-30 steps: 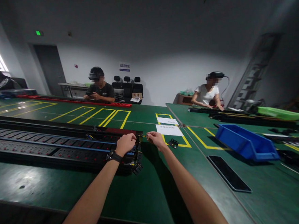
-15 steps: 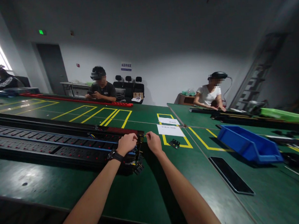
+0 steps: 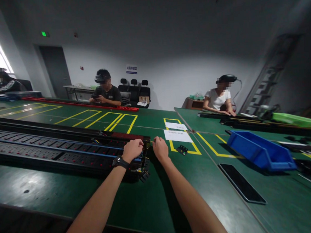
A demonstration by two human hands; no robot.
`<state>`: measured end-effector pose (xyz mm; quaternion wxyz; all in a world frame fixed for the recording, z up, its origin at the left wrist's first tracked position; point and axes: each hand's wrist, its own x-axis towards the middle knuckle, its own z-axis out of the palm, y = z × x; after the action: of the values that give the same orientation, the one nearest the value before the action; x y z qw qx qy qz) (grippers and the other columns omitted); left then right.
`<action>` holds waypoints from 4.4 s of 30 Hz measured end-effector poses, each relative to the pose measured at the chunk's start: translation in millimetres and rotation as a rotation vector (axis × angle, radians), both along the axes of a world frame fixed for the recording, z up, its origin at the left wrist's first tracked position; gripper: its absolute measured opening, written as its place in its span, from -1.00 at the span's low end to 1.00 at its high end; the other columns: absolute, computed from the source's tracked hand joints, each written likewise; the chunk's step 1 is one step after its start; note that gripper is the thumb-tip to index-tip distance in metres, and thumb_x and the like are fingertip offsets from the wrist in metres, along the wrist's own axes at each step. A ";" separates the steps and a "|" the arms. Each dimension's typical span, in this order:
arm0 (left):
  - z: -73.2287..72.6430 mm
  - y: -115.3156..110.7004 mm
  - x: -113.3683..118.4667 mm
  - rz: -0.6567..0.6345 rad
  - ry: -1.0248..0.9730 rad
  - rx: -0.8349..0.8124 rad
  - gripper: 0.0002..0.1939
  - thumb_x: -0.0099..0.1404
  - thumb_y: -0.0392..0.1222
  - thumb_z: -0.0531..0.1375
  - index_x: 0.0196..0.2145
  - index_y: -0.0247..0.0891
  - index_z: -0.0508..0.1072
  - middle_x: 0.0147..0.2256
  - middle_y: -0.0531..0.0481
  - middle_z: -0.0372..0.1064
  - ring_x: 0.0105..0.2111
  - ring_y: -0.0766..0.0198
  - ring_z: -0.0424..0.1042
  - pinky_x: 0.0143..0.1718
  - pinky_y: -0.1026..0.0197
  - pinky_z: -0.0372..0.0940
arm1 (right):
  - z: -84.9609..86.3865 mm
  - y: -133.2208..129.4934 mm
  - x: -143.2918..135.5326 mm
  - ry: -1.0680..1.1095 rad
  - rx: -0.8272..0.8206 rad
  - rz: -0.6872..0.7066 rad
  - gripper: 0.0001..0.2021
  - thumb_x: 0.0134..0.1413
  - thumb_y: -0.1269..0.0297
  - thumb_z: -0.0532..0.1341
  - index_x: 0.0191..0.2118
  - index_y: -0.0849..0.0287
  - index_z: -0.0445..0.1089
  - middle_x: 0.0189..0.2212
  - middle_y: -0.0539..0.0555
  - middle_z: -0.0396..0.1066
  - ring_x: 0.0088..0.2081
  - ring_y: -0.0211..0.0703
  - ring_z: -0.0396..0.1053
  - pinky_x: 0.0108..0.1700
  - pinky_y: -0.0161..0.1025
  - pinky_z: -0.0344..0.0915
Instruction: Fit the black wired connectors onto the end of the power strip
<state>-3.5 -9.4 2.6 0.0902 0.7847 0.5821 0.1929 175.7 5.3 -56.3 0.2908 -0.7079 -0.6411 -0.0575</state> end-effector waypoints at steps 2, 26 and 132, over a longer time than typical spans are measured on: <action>-0.4 0.4 0.0 0.001 -0.001 -0.005 -0.70 0.33 -0.20 0.09 -0.11 -0.03 0.58 -0.10 -0.08 0.59 -0.07 0.04 0.55 -0.02 0.06 0.38 | -1.4 1.8 1.3 -0.005 -0.007 -0.001 -0.80 0.36 0.27 0.06 -0.07 0.13 0.42 -0.13 0.16 0.46 -0.05 -0.05 0.39 -0.09 -0.25 0.21; -3.0 5.9 -1.1 -0.009 0.015 0.017 -0.68 0.30 -0.21 0.06 -0.14 -0.01 0.58 -0.13 -0.06 0.59 -0.09 0.03 0.55 -0.05 0.04 0.39 | -15.9 -51.7 133.7 -0.319 -0.136 -0.112 -0.52 0.32 0.10 0.10 0.26 0.18 0.31 0.07 0.24 0.48 0.14 0.16 0.28 0.12 -0.04 0.20; -0.9 -0.6 0.3 -0.008 0.033 0.002 -0.69 0.31 -0.21 0.07 -0.13 -0.04 0.58 -0.10 -0.09 0.58 -0.07 0.03 0.54 -0.03 0.06 0.38 | -28.6 25.4 20.7 0.256 0.085 0.132 -0.84 0.07 0.30 0.24 -0.21 0.16 0.47 -0.30 0.06 0.48 -0.25 -0.10 0.41 -0.17 -0.23 0.31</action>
<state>-3.2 -10.0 1.7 0.0805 0.7903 0.5800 0.1804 196.4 30.7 -84.9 0.4029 -0.6527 -0.6411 0.0254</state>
